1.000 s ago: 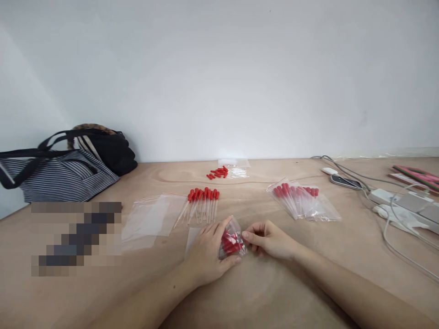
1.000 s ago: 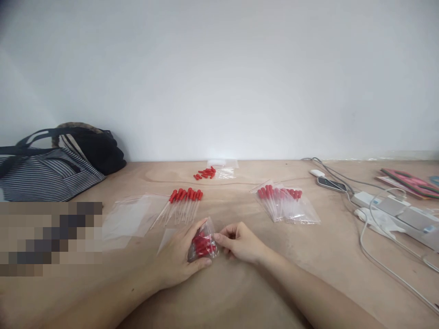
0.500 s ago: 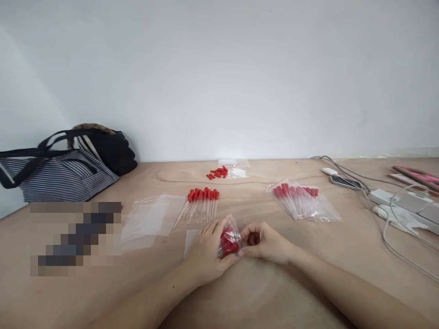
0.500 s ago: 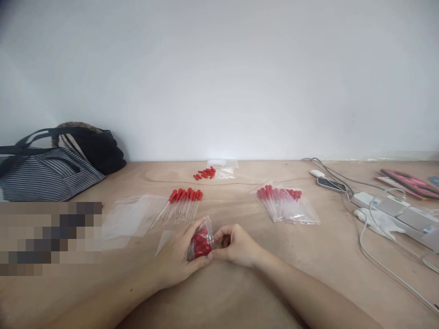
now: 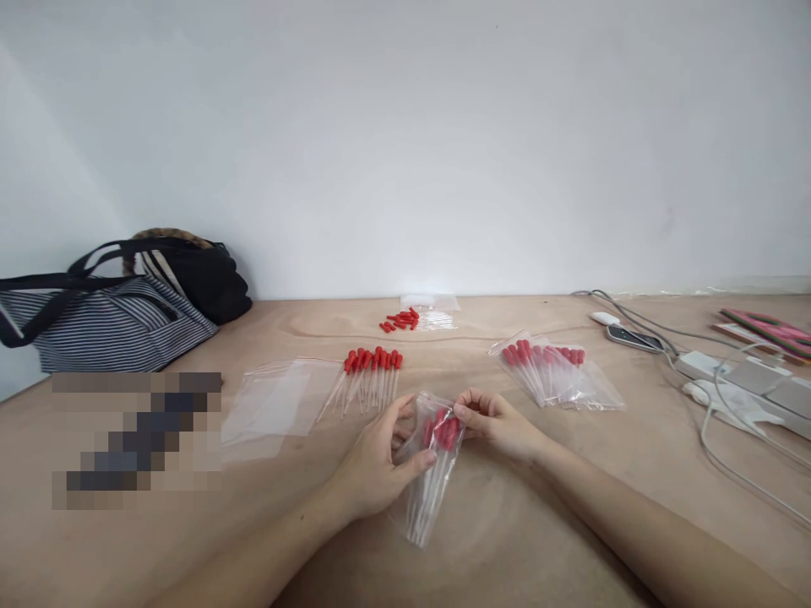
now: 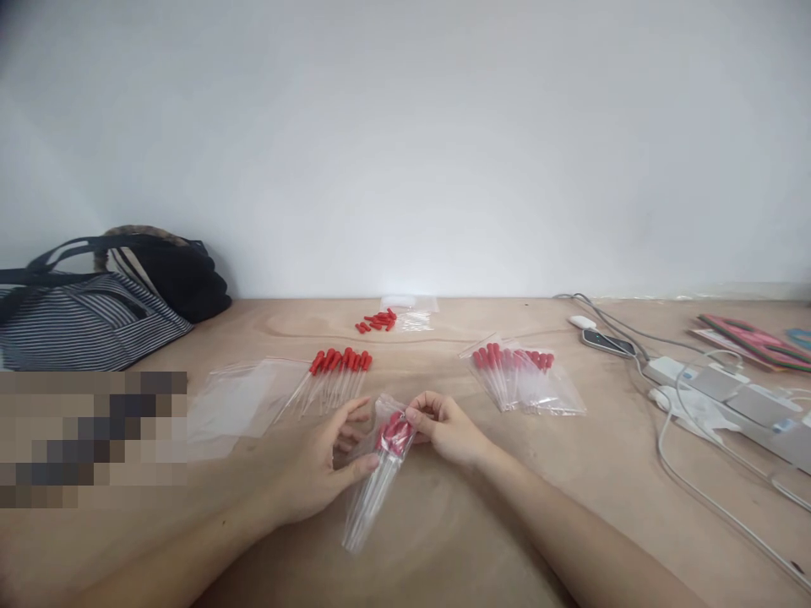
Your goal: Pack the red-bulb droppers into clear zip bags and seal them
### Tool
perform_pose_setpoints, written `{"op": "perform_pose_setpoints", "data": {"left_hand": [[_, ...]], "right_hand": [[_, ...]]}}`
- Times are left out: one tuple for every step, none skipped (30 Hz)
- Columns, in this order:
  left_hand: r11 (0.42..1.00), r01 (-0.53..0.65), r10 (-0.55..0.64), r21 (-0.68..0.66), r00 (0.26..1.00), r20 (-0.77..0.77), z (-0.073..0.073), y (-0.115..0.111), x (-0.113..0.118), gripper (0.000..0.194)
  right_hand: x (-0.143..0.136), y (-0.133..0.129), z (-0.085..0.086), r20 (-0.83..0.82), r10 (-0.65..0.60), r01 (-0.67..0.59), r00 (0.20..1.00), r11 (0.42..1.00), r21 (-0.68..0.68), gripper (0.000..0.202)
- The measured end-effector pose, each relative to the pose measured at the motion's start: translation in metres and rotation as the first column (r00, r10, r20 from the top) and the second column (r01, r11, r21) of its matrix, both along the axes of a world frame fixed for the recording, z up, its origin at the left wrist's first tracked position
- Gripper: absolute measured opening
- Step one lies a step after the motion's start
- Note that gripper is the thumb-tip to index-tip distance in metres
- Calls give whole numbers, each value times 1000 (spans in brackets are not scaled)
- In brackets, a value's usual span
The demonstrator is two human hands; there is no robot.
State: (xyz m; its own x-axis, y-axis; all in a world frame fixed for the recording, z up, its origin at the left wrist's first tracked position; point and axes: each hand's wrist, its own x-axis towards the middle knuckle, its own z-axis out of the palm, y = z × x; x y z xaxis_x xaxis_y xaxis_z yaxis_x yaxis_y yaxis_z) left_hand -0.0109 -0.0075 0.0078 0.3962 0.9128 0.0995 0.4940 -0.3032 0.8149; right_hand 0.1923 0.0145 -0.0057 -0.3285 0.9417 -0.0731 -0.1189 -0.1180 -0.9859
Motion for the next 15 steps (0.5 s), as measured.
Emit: {"op": "perform_pose_setpoints", "data": {"left_hand": [[1000,-13,14,-26,999,30,0,2,1,60],[998,-26,29,-54,997,68,-1,5,2,58],[996,-37,47,-86,993,113,-2,8,3,58],[991,-43,63,-124,985,162,-2,12,5,58],[984,-41,77,-172,974,214,-2,16,7,59],[974,-30,90,-223,960,265,-1,20,9,60],[961,-12,102,-278,945,312,0,23,12,60],[943,12,114,-334,928,355,3,26,15,60],[920,41,126,-389,910,394,5,29,18,58],[893,80,135,-443,892,432,7,30,22,54],[862,115,154,-494,869,471,9,31,24,50],[831,143,183,-538,843,506,10,32,27,46],[804,161,216,-573,817,534,9,33,29,41],[785,166,253,-598,794,553,8,33,31,37],[773,158,290,-614,773,564,7,33,32,33]], "right_hand": [[0,1,0,0,6,-6,1000,1000,23,45],[1,1,1,11,13,-14,1000,998,59,44],[2,2,2,30,20,-23,999,995,102,43],[3,2,3,55,27,-35,998,989,146,42],[4,3,5,80,38,-52,996,981,186,42],[5,3,8,103,50,-72,993,973,220,41],[5,4,10,122,65,-93,990,965,246,40],[6,4,11,136,77,-112,988,958,265,39],[7,5,13,145,84,-122,986,953,278,38],[7,5,13,150,85,-125,985,950,285,37],[8,6,13,150,79,-119,986,951,284,37],[8,6,12,144,62,-100,988,957,271,36],[8,7,11,133,39,-70,990,968,241,35],[9,7,10,118,11,-35,993,980,198,35],[9,8,9,97,-13,-1,995,990,142,36]]}}
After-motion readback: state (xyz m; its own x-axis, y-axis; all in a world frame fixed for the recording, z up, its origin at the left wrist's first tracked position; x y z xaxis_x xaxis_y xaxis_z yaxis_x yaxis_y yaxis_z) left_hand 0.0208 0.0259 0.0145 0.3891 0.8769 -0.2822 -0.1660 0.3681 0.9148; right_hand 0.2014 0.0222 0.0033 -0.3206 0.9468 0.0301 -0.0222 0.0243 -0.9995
